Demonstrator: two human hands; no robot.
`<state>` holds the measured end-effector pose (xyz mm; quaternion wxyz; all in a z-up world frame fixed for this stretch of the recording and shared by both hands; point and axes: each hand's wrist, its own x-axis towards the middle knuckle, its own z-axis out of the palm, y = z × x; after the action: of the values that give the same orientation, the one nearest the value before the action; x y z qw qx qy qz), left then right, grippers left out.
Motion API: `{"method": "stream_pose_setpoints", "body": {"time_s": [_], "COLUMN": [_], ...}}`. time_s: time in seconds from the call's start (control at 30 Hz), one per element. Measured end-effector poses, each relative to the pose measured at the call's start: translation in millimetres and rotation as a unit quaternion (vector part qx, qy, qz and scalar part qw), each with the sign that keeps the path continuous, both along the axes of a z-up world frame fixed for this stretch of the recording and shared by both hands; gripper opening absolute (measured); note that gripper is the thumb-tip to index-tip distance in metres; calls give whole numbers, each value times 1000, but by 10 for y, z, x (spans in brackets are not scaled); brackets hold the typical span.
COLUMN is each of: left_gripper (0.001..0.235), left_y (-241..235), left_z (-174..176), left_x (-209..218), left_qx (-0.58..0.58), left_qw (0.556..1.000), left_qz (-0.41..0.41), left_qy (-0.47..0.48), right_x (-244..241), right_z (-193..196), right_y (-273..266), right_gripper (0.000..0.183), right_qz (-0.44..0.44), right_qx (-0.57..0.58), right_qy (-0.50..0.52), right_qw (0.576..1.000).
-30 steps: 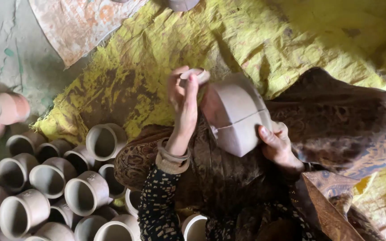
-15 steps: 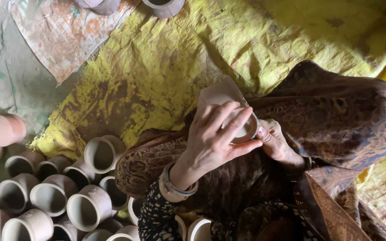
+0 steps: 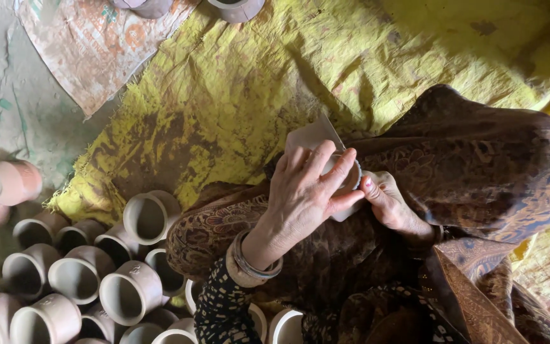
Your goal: The person picks up a clay pot and a small clay ring, then presses the ring onto the base of the pot by hand. They smooth the joint between the ring and the pot with their fingers before setting it aside and reaching for another.
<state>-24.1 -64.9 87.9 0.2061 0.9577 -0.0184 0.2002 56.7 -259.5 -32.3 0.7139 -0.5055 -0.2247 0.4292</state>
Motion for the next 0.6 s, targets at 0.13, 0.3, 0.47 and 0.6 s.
{"method": "stream_pose_setpoints", "body": {"time_s": [0.13, 0.3, 0.47, 0.6], "left_gripper": [65, 67, 75, 75], "left_y": [99, 468, 636, 421], "left_z": [-95, -72, -55, -229], "left_x": [-20, -161, -213, -150], "left_qx": [14, -52, -159, -125], "left_qw": [996, 988, 986, 990], "left_qz": [-12, -61, -42, -67], "left_qy": [86, 131, 22, 0], "right_x": [-41, -8, -28, 10], "right_z": [-363, -184, -235, 8], "right_y": [-70, -39, -76, 113], "right_gripper": [54, 55, 57, 57], "right_qz": [-23, 38, 62, 68], "right_qx": [-80, -104, -95, -73], "right_qy": [37, -81, -155, -144], "right_qw": [996, 991, 981, 985]}}
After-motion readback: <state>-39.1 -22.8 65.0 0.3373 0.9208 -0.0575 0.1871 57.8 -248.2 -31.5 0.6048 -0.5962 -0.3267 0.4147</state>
